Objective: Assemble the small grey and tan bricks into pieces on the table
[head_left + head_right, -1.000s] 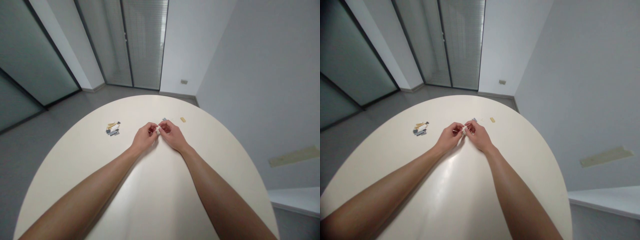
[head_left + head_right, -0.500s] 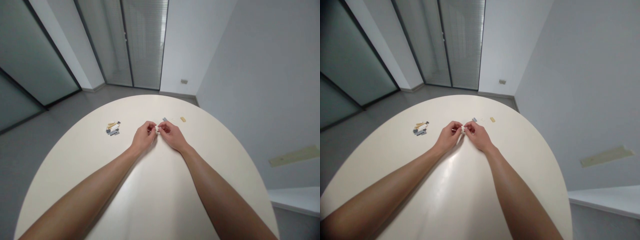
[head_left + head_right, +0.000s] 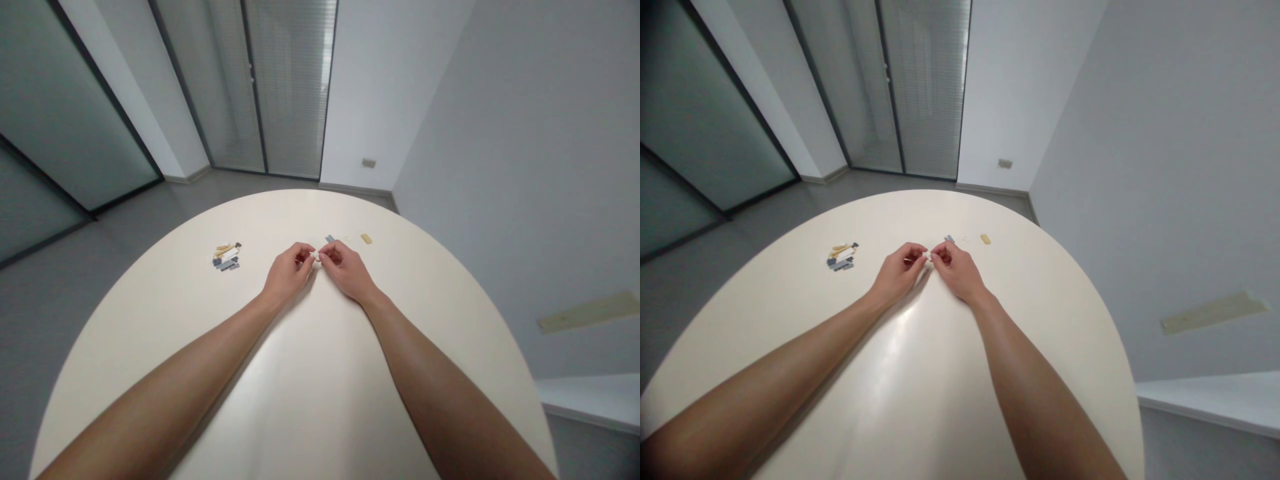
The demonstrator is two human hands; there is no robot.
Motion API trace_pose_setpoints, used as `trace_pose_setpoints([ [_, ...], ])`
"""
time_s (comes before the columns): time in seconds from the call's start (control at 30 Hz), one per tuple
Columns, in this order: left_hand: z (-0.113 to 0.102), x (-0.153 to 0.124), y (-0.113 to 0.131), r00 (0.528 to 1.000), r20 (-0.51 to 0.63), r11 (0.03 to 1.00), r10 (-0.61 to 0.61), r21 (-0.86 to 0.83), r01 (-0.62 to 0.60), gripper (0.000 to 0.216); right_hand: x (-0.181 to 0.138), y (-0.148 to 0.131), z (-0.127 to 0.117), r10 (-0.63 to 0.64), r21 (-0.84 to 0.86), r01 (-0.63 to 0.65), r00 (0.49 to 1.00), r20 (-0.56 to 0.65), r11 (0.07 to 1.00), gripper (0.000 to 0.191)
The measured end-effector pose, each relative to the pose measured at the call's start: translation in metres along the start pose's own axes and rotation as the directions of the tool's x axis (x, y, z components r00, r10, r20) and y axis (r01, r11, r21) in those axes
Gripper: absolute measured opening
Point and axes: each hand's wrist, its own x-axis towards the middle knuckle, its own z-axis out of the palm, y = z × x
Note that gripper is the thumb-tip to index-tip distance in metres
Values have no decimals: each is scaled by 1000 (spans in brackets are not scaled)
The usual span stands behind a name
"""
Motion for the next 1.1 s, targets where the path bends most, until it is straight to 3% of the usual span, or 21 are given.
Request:
trace_pose_setpoints([
  [0.3,0,0,1,1000,-13,1000,-2,17,2,18,-1,-3,-2,-26,-102,26,1000,8,994,15],
  [1.1,-2,0,7,999,-20,999,-49,4,49,17,-1,-9,-2,-45,-116,50,998,49,992,14],
])
